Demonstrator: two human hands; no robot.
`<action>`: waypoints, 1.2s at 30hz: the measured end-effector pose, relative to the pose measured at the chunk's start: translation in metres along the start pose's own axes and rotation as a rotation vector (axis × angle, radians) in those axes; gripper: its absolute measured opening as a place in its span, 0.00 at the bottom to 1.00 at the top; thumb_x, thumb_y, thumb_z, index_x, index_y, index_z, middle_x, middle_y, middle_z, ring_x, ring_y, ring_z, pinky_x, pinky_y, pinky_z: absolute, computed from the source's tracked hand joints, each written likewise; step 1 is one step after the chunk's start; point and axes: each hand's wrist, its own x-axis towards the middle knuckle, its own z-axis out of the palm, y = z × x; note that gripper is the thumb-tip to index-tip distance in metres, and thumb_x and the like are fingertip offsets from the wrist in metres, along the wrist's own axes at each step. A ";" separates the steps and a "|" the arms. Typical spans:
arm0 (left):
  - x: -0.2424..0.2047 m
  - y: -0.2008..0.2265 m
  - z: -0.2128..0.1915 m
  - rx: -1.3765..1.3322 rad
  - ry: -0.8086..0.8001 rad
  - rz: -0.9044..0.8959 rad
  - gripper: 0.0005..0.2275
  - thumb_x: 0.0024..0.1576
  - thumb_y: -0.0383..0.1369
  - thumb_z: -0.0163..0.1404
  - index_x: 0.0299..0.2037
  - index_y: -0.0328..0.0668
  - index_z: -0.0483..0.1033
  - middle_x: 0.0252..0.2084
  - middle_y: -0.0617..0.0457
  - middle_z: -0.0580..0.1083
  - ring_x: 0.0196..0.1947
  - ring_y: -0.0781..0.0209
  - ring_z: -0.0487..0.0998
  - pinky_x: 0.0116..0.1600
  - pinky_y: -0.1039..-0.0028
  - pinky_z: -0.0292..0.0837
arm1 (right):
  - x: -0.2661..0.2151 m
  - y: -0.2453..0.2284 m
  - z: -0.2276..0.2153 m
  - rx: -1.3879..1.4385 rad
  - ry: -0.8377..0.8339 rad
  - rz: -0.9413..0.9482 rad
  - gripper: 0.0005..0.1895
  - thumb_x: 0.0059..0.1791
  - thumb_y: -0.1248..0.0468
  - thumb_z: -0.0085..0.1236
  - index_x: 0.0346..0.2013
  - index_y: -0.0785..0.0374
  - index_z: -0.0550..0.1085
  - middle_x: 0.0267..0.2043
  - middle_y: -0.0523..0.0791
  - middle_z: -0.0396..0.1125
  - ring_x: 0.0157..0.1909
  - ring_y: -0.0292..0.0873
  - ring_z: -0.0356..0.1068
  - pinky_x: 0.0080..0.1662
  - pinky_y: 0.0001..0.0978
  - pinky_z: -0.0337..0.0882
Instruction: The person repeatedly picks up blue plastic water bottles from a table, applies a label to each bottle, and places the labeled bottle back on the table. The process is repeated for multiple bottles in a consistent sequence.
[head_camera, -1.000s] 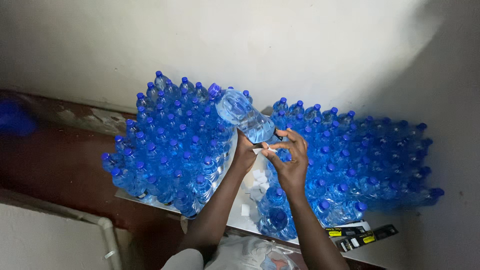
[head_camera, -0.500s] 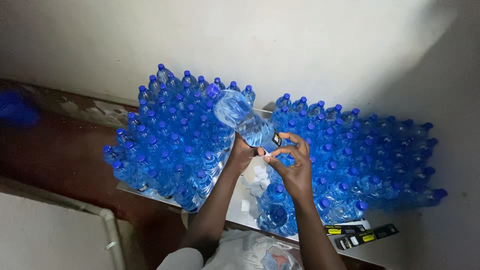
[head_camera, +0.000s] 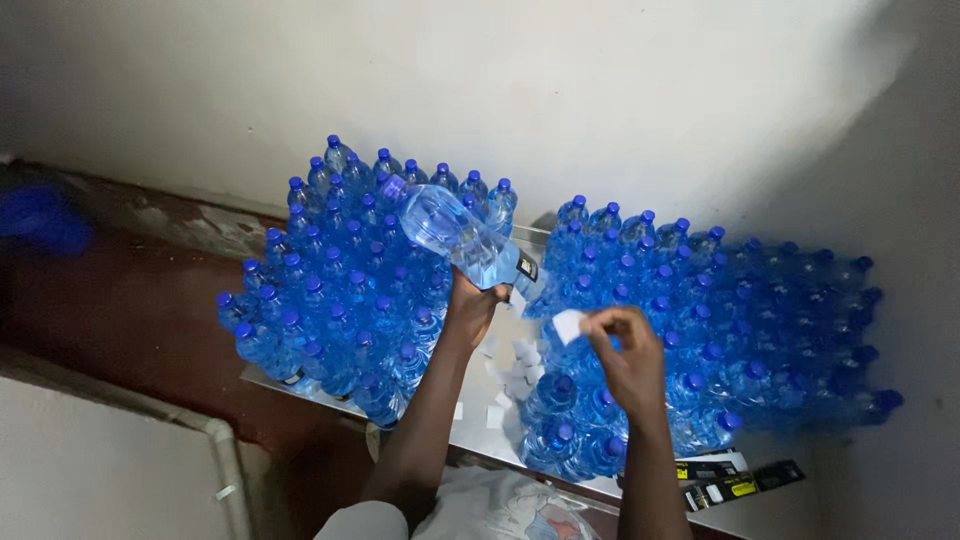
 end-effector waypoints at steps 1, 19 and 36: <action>-0.004 0.000 0.000 -0.028 0.017 -0.032 0.43 0.46 0.25 0.69 0.70 0.54 0.54 0.65 0.51 0.67 0.57 0.60 0.71 0.52 0.66 0.76 | 0.007 0.003 0.001 -0.293 0.041 -0.028 0.08 0.50 0.60 0.68 0.38 0.60 0.78 0.38 0.51 0.77 0.45 0.54 0.79 0.50 0.47 0.76; -0.022 0.011 0.044 -0.115 -0.123 -0.042 0.46 0.45 0.31 0.70 0.73 0.52 0.53 0.71 0.46 0.64 0.69 0.48 0.64 0.69 0.50 0.64 | 0.018 -0.042 0.044 -0.266 0.014 -0.485 0.10 0.51 0.59 0.62 0.41 0.59 0.70 0.56 0.48 0.69 0.65 0.57 0.67 0.63 0.58 0.64; -0.028 -0.005 0.054 -0.404 -0.089 -0.146 0.33 0.56 0.23 0.56 0.72 0.46 0.54 0.67 0.47 0.67 0.60 0.38 0.73 0.56 0.45 0.77 | 0.020 -0.018 0.035 -0.090 0.212 -0.354 0.11 0.59 0.67 0.52 0.31 0.65 0.70 0.40 0.51 0.69 0.46 0.56 0.72 0.50 0.46 0.72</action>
